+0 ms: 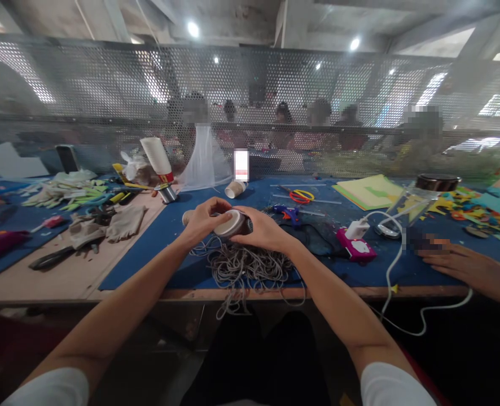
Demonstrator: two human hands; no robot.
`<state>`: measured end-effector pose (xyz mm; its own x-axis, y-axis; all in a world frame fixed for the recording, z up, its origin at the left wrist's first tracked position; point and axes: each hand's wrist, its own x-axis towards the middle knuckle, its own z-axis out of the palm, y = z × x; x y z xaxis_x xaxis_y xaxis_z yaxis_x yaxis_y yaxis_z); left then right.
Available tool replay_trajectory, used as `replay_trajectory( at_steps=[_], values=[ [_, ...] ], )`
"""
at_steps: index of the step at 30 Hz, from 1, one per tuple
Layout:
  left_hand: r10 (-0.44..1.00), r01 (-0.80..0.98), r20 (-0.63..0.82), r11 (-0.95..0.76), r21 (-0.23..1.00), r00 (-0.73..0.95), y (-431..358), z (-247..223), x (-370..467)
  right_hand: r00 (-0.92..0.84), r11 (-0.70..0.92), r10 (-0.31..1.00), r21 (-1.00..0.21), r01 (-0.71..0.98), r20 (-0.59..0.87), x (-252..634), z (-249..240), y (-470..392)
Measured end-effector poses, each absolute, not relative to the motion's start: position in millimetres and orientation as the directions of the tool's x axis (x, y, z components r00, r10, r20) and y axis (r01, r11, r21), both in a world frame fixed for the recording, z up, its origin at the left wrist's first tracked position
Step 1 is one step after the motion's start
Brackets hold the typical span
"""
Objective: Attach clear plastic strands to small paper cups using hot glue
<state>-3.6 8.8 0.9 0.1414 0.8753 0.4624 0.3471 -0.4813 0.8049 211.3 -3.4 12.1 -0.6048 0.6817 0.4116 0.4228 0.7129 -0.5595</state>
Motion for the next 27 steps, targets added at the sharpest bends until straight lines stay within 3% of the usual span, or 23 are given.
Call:
replay_trajectory(
  at_steps=[7, 17, 27],
  values=[
    [0.868, 0.389, 0.478, -0.490, 0.780, 0.136, 7, 1, -1, -0.598, 0.692, 0.694, -0.599, 0.403, 0.401, 211, 7, -1],
    [0.841, 0.609, 0.525, -0.488, 0.626, 0.134, -1, -2, 6, -0.642, 0.769, 0.636, -0.422, 0.480, 0.428, 205, -4, 2],
    [0.914, 0.192, 0.372, -0.399, 0.897, 0.162, 3, 5, -3, -0.597, 0.730, 0.668, -0.546, 0.411, 0.445, 208, 2, -2]
  ],
)
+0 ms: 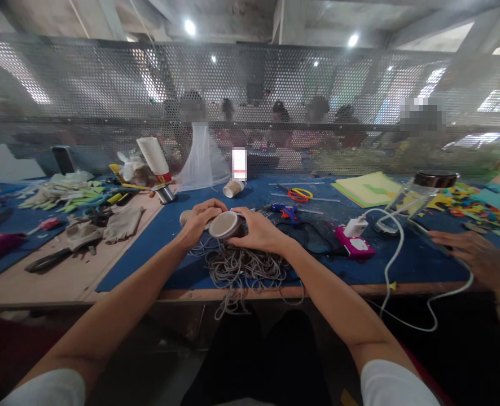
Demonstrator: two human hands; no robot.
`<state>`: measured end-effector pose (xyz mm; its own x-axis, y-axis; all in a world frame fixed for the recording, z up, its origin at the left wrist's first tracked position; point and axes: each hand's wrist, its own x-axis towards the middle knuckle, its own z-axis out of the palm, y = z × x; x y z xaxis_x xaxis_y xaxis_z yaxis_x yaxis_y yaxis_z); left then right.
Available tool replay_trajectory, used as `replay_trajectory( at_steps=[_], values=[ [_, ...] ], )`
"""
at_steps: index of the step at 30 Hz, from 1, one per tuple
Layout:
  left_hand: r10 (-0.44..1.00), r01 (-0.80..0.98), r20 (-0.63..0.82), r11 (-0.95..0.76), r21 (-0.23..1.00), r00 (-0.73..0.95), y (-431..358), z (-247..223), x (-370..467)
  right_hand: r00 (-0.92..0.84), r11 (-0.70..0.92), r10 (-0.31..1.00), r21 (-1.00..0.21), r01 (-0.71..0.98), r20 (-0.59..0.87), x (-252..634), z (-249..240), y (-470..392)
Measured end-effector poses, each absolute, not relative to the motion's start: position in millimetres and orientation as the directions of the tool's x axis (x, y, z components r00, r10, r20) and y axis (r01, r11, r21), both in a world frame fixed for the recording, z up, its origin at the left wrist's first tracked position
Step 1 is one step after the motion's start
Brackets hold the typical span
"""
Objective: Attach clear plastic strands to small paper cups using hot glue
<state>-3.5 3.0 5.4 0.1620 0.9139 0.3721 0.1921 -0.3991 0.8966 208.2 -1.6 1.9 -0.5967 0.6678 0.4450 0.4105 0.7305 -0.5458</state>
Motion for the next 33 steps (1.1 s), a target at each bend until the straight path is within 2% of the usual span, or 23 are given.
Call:
replay_trajectory(
  at_steps=[5, 9, 15, 21, 33],
  values=[
    [0.950, -0.065, 0.312, -0.309, 0.949, 0.031, 5, 3, 0, -0.509, 0.734, 0.673, -0.569, 0.371, 0.536, 208, 3, 1],
    [0.951, -0.190, 0.292, -0.270, 0.944, 0.100, 4, 3, 3, -0.403, 0.734, 0.679, -0.546, 0.404, 0.614, 208, 0, 5],
    [0.870, -0.178, 0.384, -0.344, 0.922, 0.310, 2, 3, 4, -0.282, 0.734, 0.662, -0.524, 0.432, 0.695, 208, -5, 11],
    [0.871, -0.161, 0.415, -0.384, 0.909, 0.263, 6, -3, 5, -0.291, 0.751, 0.621, -0.447, 0.486, 0.727, 209, -7, 11],
    [0.904, -0.409, 0.340, -0.217, 0.886, 0.258, -4, 6, 9, -0.309, 0.783, 0.493, -0.259, 0.566, 0.813, 212, 2, 1]
  ],
)
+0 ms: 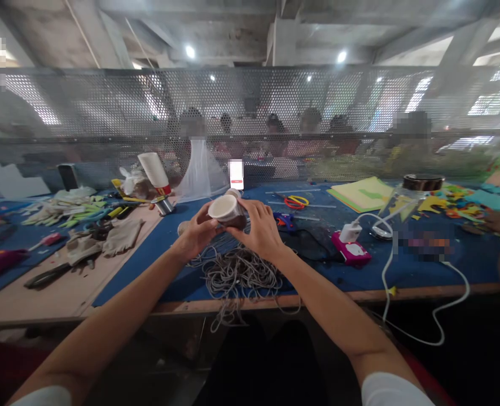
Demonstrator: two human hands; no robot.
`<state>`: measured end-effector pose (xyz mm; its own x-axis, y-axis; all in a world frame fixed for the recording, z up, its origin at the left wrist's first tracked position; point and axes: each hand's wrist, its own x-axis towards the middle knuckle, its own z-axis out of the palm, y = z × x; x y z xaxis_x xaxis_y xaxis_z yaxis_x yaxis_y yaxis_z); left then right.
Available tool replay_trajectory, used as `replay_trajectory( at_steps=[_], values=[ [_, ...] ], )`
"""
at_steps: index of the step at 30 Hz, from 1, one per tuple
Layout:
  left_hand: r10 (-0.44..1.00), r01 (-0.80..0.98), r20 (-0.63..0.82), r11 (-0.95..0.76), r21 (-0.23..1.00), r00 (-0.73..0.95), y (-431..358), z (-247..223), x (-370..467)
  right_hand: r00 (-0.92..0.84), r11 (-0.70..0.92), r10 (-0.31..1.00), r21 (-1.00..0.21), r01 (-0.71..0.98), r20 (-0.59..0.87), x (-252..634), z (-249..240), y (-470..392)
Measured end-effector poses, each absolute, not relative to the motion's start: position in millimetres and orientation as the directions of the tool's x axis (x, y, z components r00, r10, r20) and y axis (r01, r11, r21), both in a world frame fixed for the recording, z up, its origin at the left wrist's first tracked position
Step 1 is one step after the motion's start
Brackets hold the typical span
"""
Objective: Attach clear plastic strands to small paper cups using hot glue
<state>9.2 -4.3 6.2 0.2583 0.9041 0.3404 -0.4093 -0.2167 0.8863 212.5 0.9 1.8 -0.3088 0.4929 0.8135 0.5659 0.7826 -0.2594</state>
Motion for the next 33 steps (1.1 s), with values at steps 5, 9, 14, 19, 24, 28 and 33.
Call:
replay_trajectory(
  at_steps=[5, 9, 14, 19, 24, 28, 33],
  values=[
    [0.911, -0.479, 0.290, -0.123, 0.869, 0.292, -10, 13, 12, -0.292, 0.793, 0.440, -0.214, 0.571, 0.849, 216, 4, -1],
    [0.932, -0.459, 0.199, -0.040, 0.887, 0.302, -6, 10, 15, -0.293, 0.805, 0.411, -0.193, 0.561, 0.863, 217, 3, -1],
    [0.935, -0.469, 0.178, -0.014, 0.883, 0.307, -3, 6, 20, -0.304, 0.804, 0.435, -0.214, 0.555, 0.848, 216, 2, 0],
    [0.903, -0.467, 0.217, -0.020, 0.884, 0.371, -12, 3, 22, -0.318, 0.821, 0.429, -0.218, 0.528, 0.845, 213, 3, -5],
    [0.907, -0.429, 0.170, 0.014, 0.903, 0.386, -11, -6, 18, -0.227, 0.825, 0.468, -0.332, 0.457, 0.854, 213, 7, -8],
    [0.910, -0.408, 0.129, 0.047, 0.912, 0.393, -8, -11, 15, -0.188, 0.818, 0.473, -0.349, 0.457, 0.861, 215, 10, -6],
    [0.913, -0.380, 0.108, 0.054, 0.924, 0.393, -11, -11, 18, -0.210, 0.850, 0.431, -0.318, 0.419, 0.877, 214, 10, -5]
  ],
)
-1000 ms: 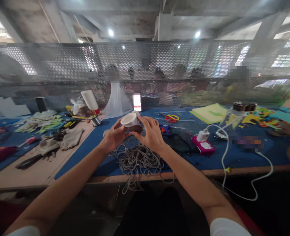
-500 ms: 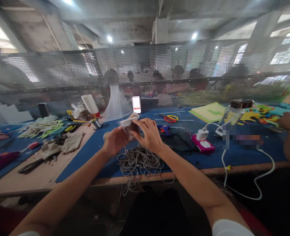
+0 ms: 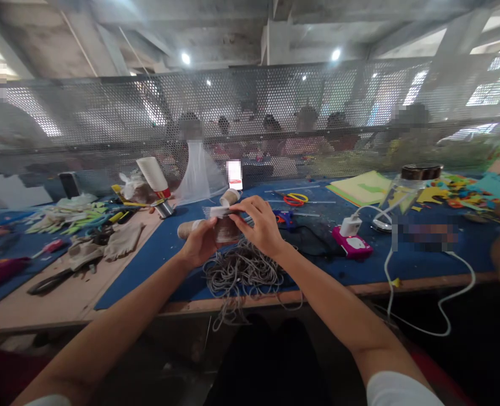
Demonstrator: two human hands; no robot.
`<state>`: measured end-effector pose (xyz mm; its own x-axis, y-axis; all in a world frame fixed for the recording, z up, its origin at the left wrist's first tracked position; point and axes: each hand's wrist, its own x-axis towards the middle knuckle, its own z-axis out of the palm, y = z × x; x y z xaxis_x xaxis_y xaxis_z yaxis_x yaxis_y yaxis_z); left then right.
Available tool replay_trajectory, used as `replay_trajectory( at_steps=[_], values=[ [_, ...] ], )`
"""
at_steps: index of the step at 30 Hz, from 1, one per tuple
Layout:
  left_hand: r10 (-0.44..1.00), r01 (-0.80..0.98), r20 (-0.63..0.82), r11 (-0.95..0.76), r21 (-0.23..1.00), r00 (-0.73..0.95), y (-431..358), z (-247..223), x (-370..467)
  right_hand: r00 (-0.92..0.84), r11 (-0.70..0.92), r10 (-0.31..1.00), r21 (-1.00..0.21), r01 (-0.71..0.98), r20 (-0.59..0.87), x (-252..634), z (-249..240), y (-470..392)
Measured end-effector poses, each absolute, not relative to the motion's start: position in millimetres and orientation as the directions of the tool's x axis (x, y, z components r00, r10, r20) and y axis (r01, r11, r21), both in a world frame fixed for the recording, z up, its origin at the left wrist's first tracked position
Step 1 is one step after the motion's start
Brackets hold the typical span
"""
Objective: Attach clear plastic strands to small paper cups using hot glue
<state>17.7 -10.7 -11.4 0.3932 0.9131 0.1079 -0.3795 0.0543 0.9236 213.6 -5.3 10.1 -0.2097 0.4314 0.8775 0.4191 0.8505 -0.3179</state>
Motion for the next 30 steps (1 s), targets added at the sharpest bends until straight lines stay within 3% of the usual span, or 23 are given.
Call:
replay_trajectory(
  at_steps=[9, 15, 22, 27, 30],
  values=[
    [0.908, -0.359, 0.088, 0.072, 0.930, 0.409, -13.3, -10.5, 21.5, -0.272, 0.783, 0.429, -0.205, 0.587, 0.861, 213.9, 4.9, -2.1],
    [0.913, -0.374, 0.097, 0.064, 0.925, 0.396, -12.9, -11.5, 22.4, -0.219, 0.801, 0.421, -0.247, 0.546, 0.880, 210.6, 4.0, -0.2],
    [0.931, -0.373, 0.098, 0.043, 0.927, 0.353, -13.5, -9.6, 23.0, -0.312, 0.826, 0.395, -0.185, 0.532, 0.864, 211.2, 5.9, -4.0],
    [0.924, -0.380, 0.110, 0.040, 0.924, 0.365, -13.6, -10.8, 24.0, -0.296, 0.847, 0.422, -0.256, 0.466, 0.857, 212.7, 9.9, -9.3],
    [0.930, -0.399, 0.133, 0.016, 0.917, 0.344, -13.5, -12.0, 25.4, -0.284, 0.856, 0.390, -0.231, 0.462, 0.876, 213.4, 9.5, -6.9]
  ],
)
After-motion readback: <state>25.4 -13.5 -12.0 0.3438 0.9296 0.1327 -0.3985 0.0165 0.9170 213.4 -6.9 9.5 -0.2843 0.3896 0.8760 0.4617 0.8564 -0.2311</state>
